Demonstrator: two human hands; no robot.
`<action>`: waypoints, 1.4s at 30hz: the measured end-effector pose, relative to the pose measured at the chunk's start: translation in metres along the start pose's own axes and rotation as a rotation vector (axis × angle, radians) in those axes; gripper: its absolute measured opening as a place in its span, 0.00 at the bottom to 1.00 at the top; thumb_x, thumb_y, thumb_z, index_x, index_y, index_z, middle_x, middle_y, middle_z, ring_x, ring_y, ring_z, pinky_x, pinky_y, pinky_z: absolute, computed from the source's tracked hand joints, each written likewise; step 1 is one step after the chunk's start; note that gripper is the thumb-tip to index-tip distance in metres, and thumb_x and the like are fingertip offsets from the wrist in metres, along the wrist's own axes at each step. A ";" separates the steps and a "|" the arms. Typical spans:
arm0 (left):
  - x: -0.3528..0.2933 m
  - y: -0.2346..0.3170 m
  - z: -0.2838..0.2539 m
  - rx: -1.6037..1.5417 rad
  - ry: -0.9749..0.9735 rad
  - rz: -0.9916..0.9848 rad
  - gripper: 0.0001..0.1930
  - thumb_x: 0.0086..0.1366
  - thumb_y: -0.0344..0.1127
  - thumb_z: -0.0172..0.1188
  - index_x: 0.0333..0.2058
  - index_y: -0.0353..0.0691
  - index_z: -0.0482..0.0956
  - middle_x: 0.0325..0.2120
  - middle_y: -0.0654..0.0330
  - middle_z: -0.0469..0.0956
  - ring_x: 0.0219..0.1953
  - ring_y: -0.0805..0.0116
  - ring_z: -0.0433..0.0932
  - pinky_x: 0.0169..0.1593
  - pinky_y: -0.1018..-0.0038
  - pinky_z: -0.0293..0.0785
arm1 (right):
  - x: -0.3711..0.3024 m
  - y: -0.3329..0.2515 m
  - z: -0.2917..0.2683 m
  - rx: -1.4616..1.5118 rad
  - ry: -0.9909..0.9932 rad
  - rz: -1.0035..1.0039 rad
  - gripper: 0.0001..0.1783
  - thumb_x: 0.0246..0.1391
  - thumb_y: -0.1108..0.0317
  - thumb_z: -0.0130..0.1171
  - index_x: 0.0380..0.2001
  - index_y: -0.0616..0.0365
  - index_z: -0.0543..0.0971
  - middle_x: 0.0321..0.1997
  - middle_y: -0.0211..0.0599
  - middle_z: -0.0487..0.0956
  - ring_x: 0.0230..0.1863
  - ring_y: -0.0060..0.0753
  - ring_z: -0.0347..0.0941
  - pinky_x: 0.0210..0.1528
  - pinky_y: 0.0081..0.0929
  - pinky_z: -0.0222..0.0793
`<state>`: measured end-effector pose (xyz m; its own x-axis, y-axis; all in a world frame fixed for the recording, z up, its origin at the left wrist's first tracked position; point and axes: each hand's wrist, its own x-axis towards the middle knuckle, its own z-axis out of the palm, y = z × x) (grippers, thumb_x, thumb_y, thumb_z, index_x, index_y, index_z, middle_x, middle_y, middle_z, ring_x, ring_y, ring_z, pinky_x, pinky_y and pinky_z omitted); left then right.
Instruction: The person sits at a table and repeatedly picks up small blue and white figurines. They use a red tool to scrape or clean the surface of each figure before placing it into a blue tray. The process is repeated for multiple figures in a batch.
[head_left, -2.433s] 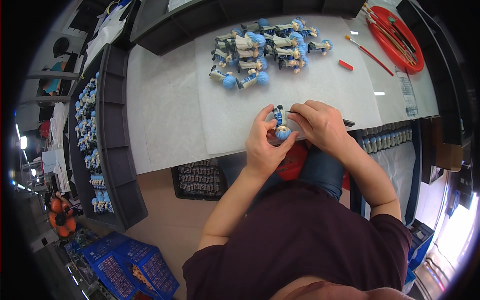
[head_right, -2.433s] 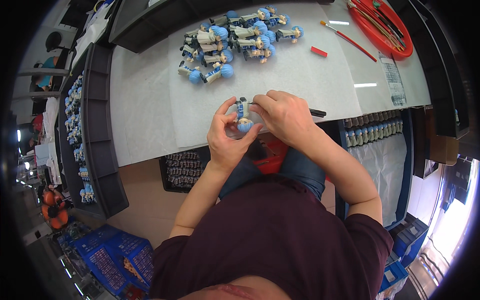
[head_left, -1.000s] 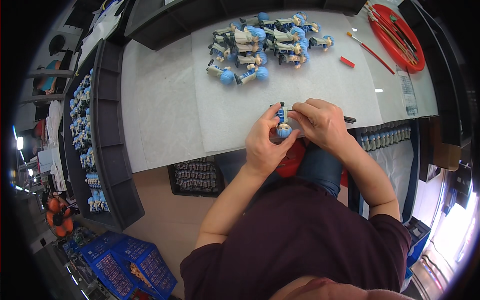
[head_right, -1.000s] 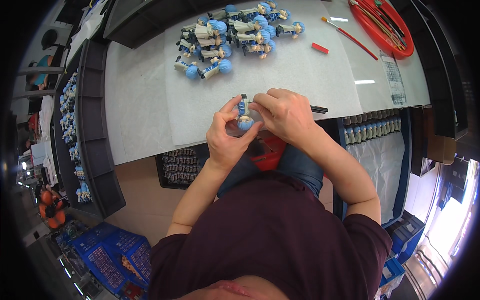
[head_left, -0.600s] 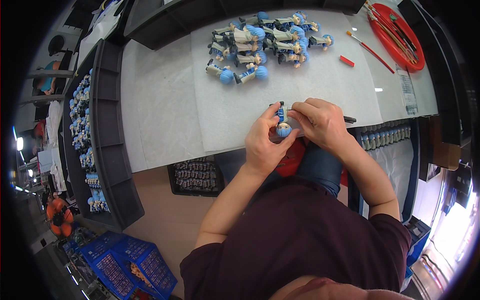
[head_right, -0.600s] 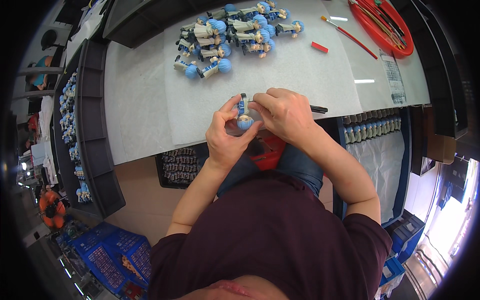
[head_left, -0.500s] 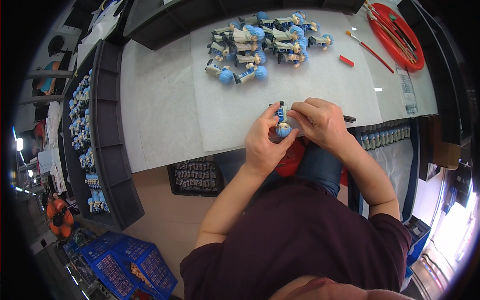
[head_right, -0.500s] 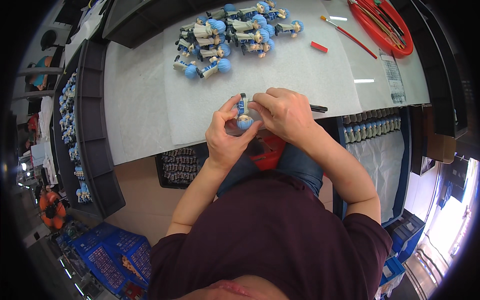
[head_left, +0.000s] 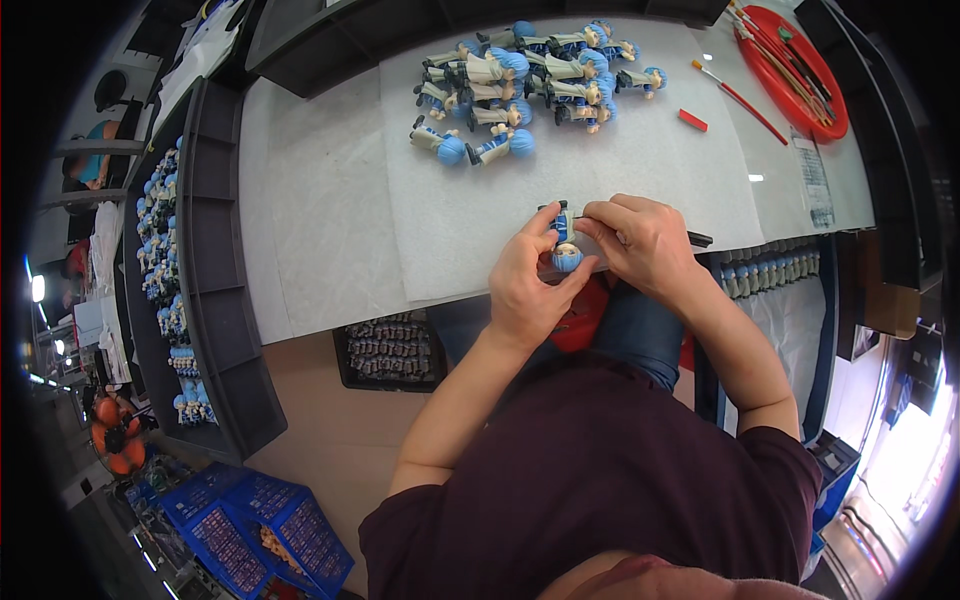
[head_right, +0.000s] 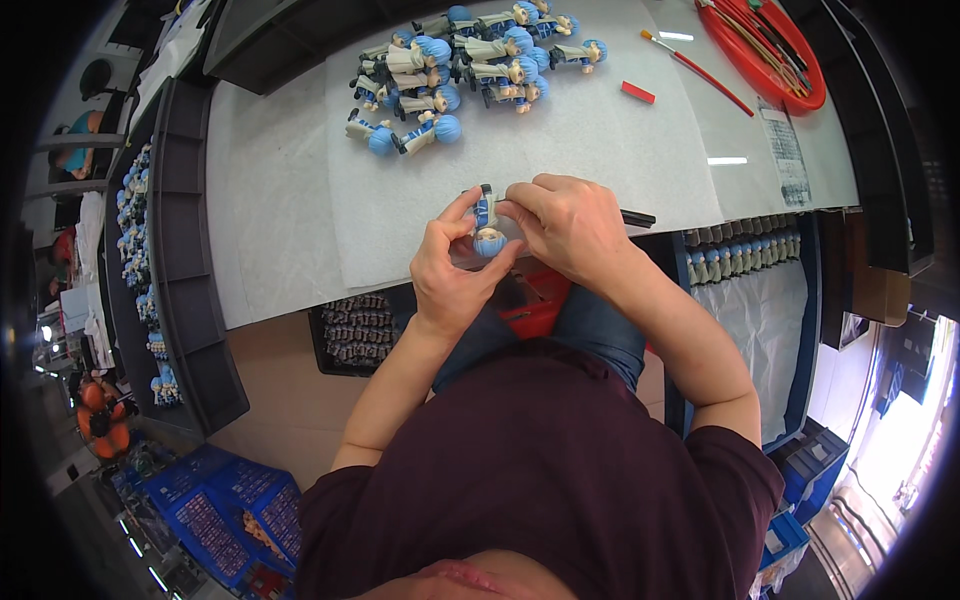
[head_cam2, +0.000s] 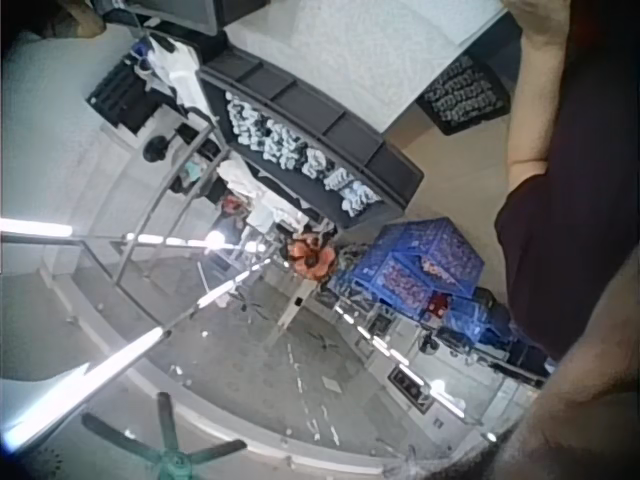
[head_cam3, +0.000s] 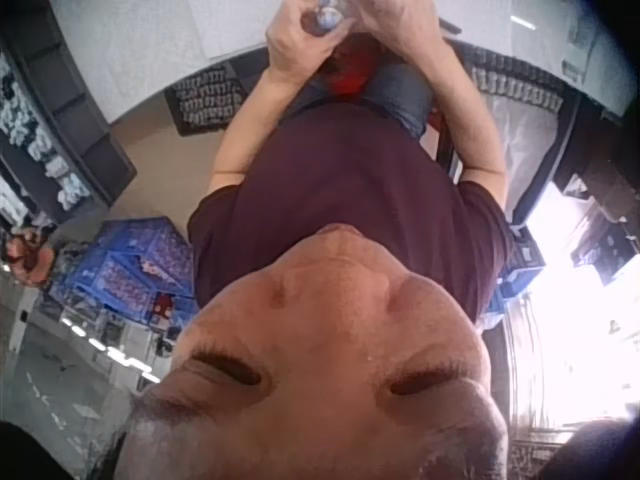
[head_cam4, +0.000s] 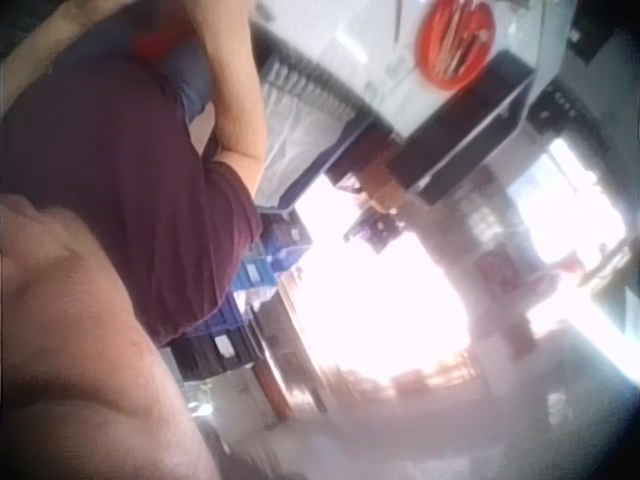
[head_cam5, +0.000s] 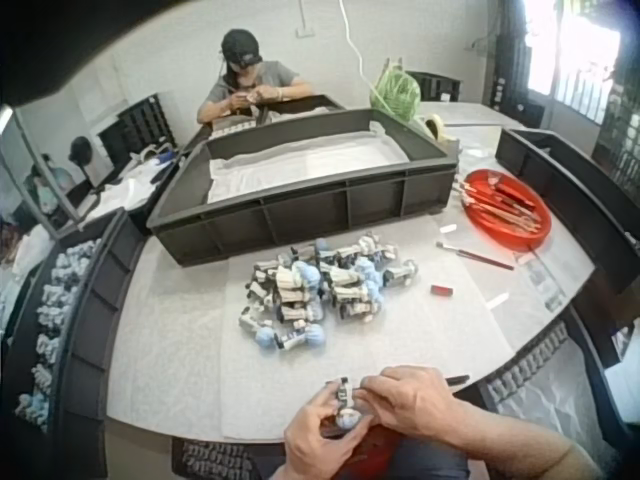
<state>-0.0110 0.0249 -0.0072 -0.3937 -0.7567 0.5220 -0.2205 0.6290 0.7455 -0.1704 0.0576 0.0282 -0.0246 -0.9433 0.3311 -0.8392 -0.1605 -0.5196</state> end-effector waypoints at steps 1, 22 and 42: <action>0.000 0.000 0.000 0.000 -0.002 0.001 0.26 0.43 0.32 0.74 0.35 0.36 0.64 0.44 0.43 0.75 0.38 0.61 0.80 0.35 0.77 0.77 | 0.000 0.000 0.000 0.007 -0.001 0.011 0.09 0.48 0.61 0.60 0.24 0.55 0.78 0.21 0.35 0.76 0.23 0.42 0.74 0.22 0.34 0.68; 0.000 -0.002 0.001 0.009 0.005 0.031 0.26 0.43 0.31 0.74 0.34 0.36 0.64 0.44 0.43 0.75 0.36 0.63 0.80 0.34 0.77 0.77 | -0.001 -0.001 0.002 0.015 0.011 0.045 0.09 0.49 0.61 0.60 0.24 0.54 0.79 0.21 0.36 0.77 0.23 0.42 0.74 0.23 0.35 0.68; 0.001 -0.001 -0.001 0.029 0.009 0.055 0.25 0.44 0.32 0.74 0.34 0.36 0.64 0.44 0.42 0.75 0.34 0.65 0.80 0.32 0.78 0.75 | -0.001 -0.001 0.002 -0.017 0.034 -0.012 0.08 0.48 0.62 0.60 0.24 0.55 0.78 0.20 0.35 0.75 0.21 0.42 0.73 0.21 0.35 0.67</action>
<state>-0.0104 0.0234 -0.0075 -0.3979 -0.7224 0.5655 -0.2248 0.6744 0.7033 -0.1689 0.0583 0.0270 -0.0332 -0.9308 0.3640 -0.8486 -0.1661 -0.5023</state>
